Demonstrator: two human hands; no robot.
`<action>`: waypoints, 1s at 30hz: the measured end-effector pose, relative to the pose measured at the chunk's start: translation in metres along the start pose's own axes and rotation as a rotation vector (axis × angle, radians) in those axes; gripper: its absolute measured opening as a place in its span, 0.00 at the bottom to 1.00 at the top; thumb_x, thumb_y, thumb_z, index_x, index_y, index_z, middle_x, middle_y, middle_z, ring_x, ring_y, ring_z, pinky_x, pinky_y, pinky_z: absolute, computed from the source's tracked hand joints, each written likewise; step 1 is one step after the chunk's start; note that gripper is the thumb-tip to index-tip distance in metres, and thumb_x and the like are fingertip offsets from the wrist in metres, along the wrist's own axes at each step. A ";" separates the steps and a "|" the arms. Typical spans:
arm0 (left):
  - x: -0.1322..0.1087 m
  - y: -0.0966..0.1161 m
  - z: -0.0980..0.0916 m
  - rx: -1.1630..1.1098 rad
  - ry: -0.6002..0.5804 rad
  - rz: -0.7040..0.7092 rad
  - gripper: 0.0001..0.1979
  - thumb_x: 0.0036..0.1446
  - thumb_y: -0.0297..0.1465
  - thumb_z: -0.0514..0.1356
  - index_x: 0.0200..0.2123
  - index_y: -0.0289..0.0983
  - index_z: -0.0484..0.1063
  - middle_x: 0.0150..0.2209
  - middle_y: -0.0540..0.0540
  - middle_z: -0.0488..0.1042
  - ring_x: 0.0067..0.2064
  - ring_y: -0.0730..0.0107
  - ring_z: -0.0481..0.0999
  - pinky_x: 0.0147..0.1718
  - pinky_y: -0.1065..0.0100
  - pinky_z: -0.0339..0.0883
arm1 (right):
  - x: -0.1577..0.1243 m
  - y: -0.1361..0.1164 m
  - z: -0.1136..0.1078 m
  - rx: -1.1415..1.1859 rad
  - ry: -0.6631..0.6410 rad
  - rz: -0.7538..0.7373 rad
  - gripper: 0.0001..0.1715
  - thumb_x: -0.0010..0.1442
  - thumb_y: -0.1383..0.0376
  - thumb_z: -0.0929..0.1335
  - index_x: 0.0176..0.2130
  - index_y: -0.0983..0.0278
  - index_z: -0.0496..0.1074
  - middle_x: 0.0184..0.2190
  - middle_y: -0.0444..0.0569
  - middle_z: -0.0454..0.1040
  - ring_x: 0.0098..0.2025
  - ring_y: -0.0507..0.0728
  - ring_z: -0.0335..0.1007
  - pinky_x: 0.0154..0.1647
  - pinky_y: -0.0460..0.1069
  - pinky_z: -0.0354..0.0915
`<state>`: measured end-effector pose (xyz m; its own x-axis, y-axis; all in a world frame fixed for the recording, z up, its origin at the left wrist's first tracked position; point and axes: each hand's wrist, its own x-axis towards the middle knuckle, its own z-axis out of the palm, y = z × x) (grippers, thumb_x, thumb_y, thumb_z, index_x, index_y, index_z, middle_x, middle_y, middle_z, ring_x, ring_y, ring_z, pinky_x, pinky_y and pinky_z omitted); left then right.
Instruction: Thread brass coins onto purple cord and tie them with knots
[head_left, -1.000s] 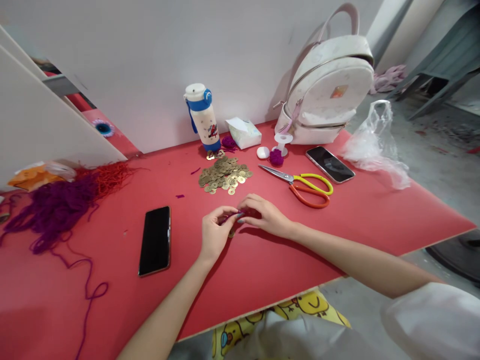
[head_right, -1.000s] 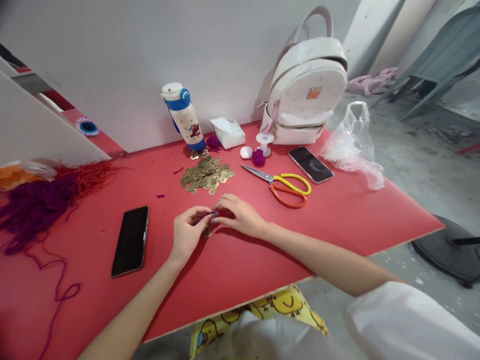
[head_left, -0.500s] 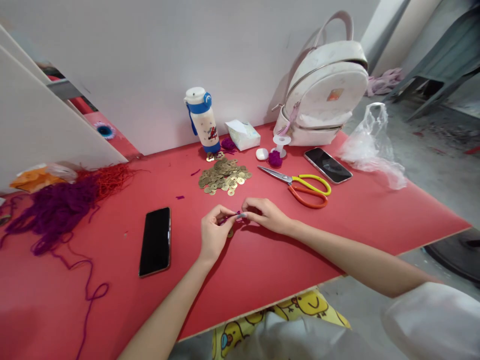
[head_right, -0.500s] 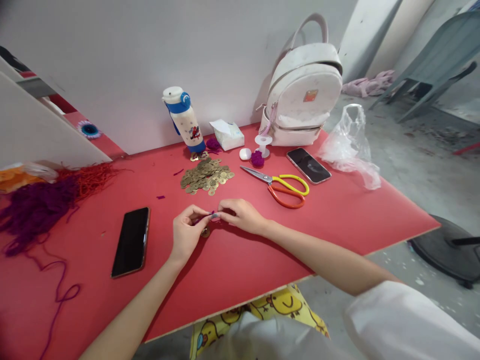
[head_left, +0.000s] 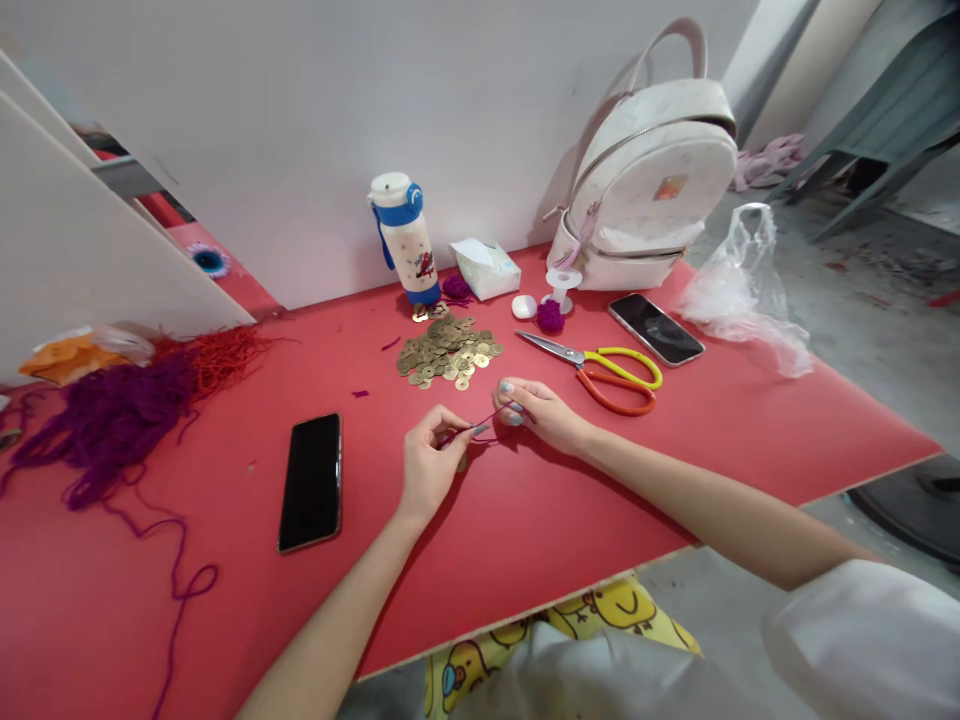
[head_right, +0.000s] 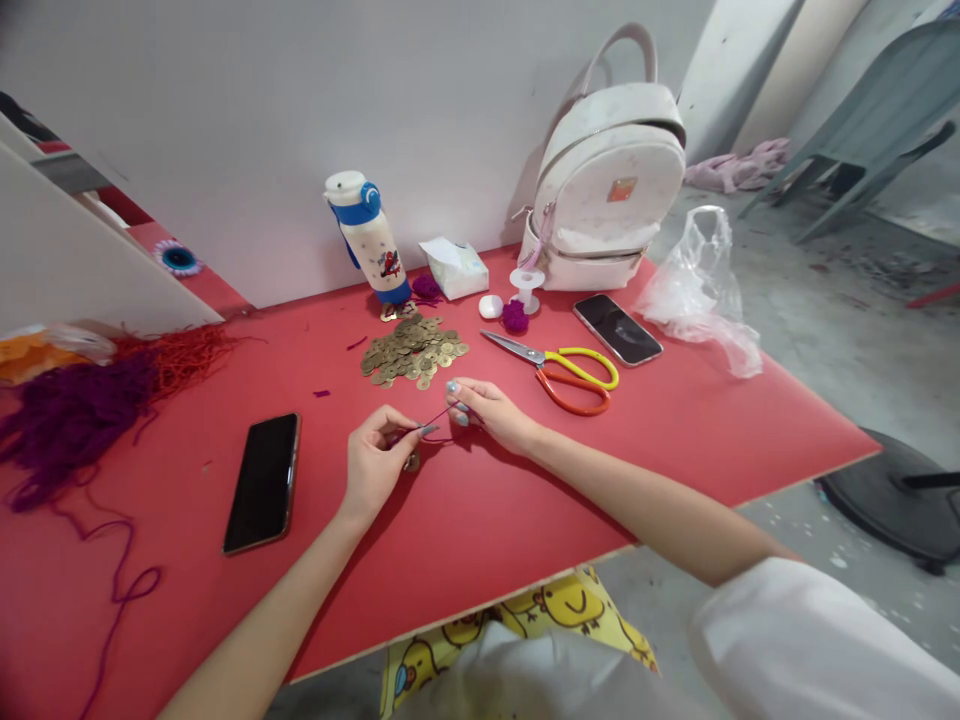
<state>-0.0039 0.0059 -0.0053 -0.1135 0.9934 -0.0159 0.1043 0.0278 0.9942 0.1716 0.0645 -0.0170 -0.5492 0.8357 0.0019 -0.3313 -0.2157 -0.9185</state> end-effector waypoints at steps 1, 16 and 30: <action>0.000 0.000 0.000 0.014 0.000 0.005 0.08 0.50 0.31 0.66 0.25 0.36 0.69 0.20 0.54 0.69 0.20 0.78 0.67 0.19 0.76 0.60 | 0.000 0.000 0.000 -0.005 -0.004 0.001 0.24 0.63 0.49 0.67 0.27 0.63 0.61 0.22 0.39 0.58 0.23 0.48 0.51 0.26 0.45 0.54; 0.003 0.000 -0.003 -0.021 0.057 -0.115 0.08 0.48 0.35 0.68 0.29 0.35 0.80 0.19 0.50 0.74 0.16 0.78 0.64 0.16 0.74 0.58 | -0.007 -0.010 -0.001 -0.692 0.145 -0.507 0.26 0.67 0.49 0.62 0.29 0.63 0.76 0.27 0.47 0.65 0.31 0.54 0.62 0.36 0.51 0.61; 0.003 -0.003 -0.004 0.224 0.035 0.151 0.03 0.53 0.30 0.64 0.28 0.39 0.78 0.28 0.49 0.76 0.30 0.69 0.75 0.30 0.71 0.67 | -0.006 0.009 0.006 -0.900 -0.116 -0.316 0.11 0.61 0.58 0.71 0.33 0.63 0.78 0.28 0.45 0.64 0.35 0.54 0.62 0.38 0.49 0.61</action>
<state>-0.0088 0.0082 -0.0074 -0.1133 0.9839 0.1380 0.3383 -0.0924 0.9365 0.1672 0.0544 -0.0230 -0.6242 0.7231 0.2959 0.2100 0.5201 -0.8279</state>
